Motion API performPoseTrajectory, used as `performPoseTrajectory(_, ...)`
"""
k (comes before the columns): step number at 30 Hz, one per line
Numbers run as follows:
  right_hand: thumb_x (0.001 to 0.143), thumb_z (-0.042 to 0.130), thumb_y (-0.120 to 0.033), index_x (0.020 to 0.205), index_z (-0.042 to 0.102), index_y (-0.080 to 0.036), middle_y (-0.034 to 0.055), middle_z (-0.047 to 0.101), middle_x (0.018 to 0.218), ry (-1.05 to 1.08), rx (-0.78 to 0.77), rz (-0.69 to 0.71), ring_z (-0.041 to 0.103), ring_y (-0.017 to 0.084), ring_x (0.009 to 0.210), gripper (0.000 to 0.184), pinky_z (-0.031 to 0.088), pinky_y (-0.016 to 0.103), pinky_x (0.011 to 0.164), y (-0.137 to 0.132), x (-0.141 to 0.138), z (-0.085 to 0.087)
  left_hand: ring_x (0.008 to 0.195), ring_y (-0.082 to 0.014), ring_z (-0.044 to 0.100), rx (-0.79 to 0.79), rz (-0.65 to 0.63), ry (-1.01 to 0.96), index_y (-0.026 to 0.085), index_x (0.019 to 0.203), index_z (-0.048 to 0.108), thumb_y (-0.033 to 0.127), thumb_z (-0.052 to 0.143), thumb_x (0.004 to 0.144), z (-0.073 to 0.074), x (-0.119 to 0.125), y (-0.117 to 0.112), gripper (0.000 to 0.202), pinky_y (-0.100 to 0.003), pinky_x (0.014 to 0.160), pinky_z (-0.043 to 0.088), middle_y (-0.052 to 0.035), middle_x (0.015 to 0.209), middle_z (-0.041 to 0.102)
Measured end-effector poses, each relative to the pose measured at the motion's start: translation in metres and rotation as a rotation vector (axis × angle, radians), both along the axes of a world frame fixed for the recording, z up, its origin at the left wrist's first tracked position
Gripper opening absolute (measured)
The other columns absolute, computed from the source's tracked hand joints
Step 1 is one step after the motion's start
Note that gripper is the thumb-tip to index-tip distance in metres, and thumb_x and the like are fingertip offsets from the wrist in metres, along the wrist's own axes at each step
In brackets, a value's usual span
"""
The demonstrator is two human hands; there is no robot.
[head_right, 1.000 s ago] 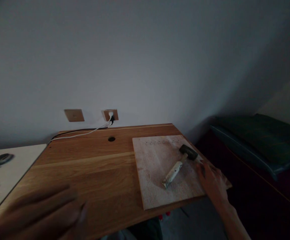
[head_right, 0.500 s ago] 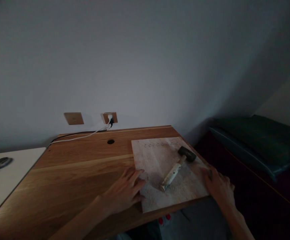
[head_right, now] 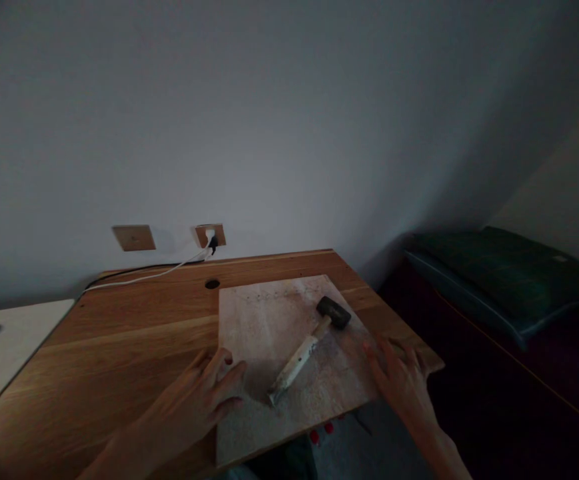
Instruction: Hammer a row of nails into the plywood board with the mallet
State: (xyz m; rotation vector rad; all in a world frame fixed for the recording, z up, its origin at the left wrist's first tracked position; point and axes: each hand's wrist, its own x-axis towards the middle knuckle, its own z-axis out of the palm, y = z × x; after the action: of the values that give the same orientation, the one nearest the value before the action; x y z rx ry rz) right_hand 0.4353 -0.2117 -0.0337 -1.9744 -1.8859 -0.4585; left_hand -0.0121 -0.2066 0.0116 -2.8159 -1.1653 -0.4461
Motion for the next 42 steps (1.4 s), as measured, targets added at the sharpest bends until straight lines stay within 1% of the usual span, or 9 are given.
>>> performPoseTrajectory(5,0.105,0.047,-0.04,0.143,0.059,-0.021,0.0147,0.072,0.133,0.085,0.034,0.235,0.063,0.036,0.126,0.044,0.048,0.064,0.108,-0.016,-0.072,0.003,0.12,-0.038,0.065,-0.007,0.097,-0.028,0.031,0.113,0.079,0.01,0.05,0.096,-0.024,-0.084,-0.024,0.039,-0.057,0.1,0.053,-0.0119,0.131,0.071)
performPoseTrajectory(10,0.103,0.058,-0.037,0.149,0.052,-0.025,0.0129,0.073,0.126,0.126,0.009,0.382,0.064,0.036,0.124,0.048,0.056,0.058,0.101,-0.014,-0.129,0.013,0.093,-0.0378,0.073,0.005,0.516,-0.111,0.027,0.124,0.076,0.034,0.05,0.1,-0.024,-0.152,-0.028,0.036,-0.053,0.08,0.058,-0.0174,0.128,0.071)
performPoseTrajectory(14,0.103,0.055,-0.023,0.143,0.056,-0.024,0.0135,0.073,0.121,0.142,0.044,0.507,0.069,0.033,0.113,0.04,0.06,0.053,0.095,-0.001,-0.172,0.036,0.091,-0.0337,0.073,-0.082,0.611,-0.055,0.023,0.127,0.071,0.04,0.043,0.102,-0.001,-0.168,0.004,0.041,-0.051,0.087,0.057,-0.0153,0.123,0.071)
performPoseTrajectory(18,0.099,0.048,-0.004,0.147,0.056,-0.024,0.0118,0.069,0.137,-0.038,-0.018,0.863,0.06,0.03,0.132,0.052,0.054,0.05,0.107,0.011,-0.224,0.061,0.114,-0.0355,0.067,-0.129,0.548,-0.15,0.014,0.127,0.067,0.035,0.043,0.099,0.009,-0.167,0.06,0.043,-0.05,0.1,0.054,-0.0195,0.126,0.066)
performPoseTrajectory(22,0.102,0.063,-0.018,0.135,0.064,-0.025,0.0077,0.072,0.135,-0.22,-0.042,0.946,0.057,0.034,0.138,0.034,0.047,0.057,0.115,0.028,-0.26,0.068,0.104,-0.0286,0.071,-0.26,0.498,-0.27,0.018,0.12,0.068,0.03,0.05,0.091,0.006,-0.166,0.1,0.037,-0.042,0.095,0.056,-0.0132,0.119,0.071)
performPoseTrajectory(26,0.102,0.068,-0.022,0.122,0.069,-0.024,0.0045,0.078,0.119,-0.238,-0.09,0.958,0.062,0.032,0.132,0.02,0.05,0.056,0.112,0.045,-0.262,0.067,0.088,-0.0255,0.073,-0.342,0.45,-0.345,0.022,0.11,0.071,0.029,0.051,0.085,0.001,-0.167,0.11,0.032,-0.037,0.087,0.057,-0.0073,0.096,0.077)
performPoseTrajectory(34,0.094,0.069,-0.002,0.115,0.072,-0.023,0.0053,0.079,0.114,-0.212,-0.085,0.909,0.062,0.032,0.131,0.03,0.051,0.052,0.109,0.062,-0.219,0.056,0.091,-0.0269,0.074,-0.285,0.443,-0.484,0.024,0.105,0.075,0.033,0.054,0.086,-0.01,-0.183,0.1,0.029,-0.038,0.088,0.058,-0.0072,0.101,0.079)
performPoseTrajectory(39,0.09,0.056,0.006,0.127,0.071,-0.019,0.0094,0.075,0.124,-0.102,-0.234,0.883,0.059,0.028,0.131,0.047,0.051,0.044,0.111,0.072,-0.219,0.083,0.087,-0.0246,0.072,-0.205,0.425,-0.512,0.023,0.101,0.075,0.033,0.055,0.09,-0.007,-0.182,0.102,0.026,-0.036,0.084,0.057,-0.0067,0.096,0.076)
performPoseTrajectory(42,0.102,0.053,-0.009,0.133,0.069,-0.018,0.0119,0.074,0.125,-0.11,-0.315,0.638,0.064,0.026,0.122,0.037,0.051,0.041,0.109,0.094,-0.24,0.106,0.078,-0.0214,0.068,-0.117,0.441,-0.553,0.023,0.097,0.075,0.038,0.057,0.093,-0.004,-0.178,0.103,0.024,-0.032,0.075,0.055,-0.0048,0.089,0.071)
